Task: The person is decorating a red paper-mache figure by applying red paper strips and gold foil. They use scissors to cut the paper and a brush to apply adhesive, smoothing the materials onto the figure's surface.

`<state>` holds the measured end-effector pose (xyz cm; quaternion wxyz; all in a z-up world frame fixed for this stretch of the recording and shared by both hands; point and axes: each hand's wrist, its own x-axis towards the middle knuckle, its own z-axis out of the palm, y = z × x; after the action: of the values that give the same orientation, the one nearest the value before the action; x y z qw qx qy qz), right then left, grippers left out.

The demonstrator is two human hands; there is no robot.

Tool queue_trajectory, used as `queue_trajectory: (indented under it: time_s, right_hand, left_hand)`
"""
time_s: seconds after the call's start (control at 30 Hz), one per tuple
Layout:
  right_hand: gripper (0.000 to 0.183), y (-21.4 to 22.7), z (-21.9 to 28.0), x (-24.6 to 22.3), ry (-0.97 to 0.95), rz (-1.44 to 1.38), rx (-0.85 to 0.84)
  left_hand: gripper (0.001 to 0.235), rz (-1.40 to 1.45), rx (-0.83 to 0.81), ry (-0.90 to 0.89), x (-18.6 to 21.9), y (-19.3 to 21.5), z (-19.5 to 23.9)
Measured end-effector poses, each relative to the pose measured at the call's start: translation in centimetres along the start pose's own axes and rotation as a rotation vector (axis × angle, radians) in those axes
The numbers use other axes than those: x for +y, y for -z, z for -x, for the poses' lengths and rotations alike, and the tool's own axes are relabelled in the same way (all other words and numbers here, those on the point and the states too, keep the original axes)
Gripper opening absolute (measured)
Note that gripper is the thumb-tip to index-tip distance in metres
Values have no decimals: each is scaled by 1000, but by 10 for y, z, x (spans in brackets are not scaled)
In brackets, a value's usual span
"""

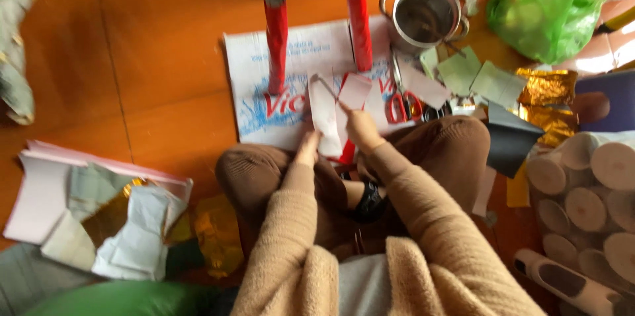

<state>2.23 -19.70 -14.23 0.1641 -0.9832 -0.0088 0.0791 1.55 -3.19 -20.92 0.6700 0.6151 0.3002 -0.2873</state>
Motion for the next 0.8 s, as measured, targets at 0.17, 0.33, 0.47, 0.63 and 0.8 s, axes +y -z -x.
queue_trajectory:
  time_s: [0.17,0.33,0.47,0.63,0.8]
  right_hand:
    - [62,-12,-14,-15,-43,-173,-19]
    - [65,8,10,-1,-89,-73,2]
    - [60,29,17,-7,-90,-76,-9]
    - [57,19,1,3,-23,-61,133]
    - [49,78,59,5,123,-264,453]
  left_hand:
    - [59,118,1,81,14,-5,23]
    - [54,25,1,64,4,12,25]
    - [56,3,17,73,53,6,88]
    - [56,59,-75,23,-10,10,1]
    - [71,297,-104,78,60,-14,75]
